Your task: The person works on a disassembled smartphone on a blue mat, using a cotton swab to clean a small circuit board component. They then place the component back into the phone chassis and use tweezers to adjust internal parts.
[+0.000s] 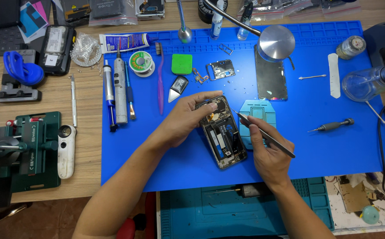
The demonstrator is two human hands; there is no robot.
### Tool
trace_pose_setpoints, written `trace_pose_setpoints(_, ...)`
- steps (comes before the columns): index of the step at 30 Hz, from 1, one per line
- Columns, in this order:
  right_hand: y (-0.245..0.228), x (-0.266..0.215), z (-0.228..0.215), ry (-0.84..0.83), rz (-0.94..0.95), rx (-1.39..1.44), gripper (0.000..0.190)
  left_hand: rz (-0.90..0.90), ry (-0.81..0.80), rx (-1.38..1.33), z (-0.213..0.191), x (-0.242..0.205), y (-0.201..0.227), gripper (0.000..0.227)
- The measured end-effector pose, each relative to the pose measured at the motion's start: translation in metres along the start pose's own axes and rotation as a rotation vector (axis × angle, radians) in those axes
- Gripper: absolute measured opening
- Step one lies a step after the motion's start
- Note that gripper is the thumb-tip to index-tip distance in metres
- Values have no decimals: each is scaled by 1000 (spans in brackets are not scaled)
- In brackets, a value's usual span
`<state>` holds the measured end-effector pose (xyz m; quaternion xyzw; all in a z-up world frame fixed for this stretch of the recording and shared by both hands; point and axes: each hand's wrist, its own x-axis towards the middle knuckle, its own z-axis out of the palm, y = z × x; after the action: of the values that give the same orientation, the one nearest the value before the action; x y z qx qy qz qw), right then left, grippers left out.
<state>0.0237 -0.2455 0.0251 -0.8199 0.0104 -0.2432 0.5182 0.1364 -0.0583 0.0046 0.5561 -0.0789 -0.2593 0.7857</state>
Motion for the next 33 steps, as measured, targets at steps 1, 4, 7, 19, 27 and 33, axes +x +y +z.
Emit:
trace_pose_setpoints(1, 1, 0, -1, -1, 0, 0, 21, 0, 0, 0, 0, 0, 0, 45)
trace_pose_setpoints(4, -3, -1, -1, -13, -44, -39, 21, 6, 0, 4, 0, 0, 0, 45)
trace_pose_setpoints(7, -9, -1, 4, -13, -91, -107, 20, 16, -2, 19, 1, -1, 0, 44)
trace_pose_setpoints(19, 8, 3, 3, 35, 158, 325, 22, 80, -2, 115, 7, -5, 7, 42)
trace_pose_setpoints(27, 5, -3, -10, 25, -23, 51, 21, -9, -3, -11, 0, 4, -3, 36)
trace_pose_setpoints(33, 2, -2, -10, 18, -73, -1, 21, -9, 10, -35, -2, 5, -5, 36)
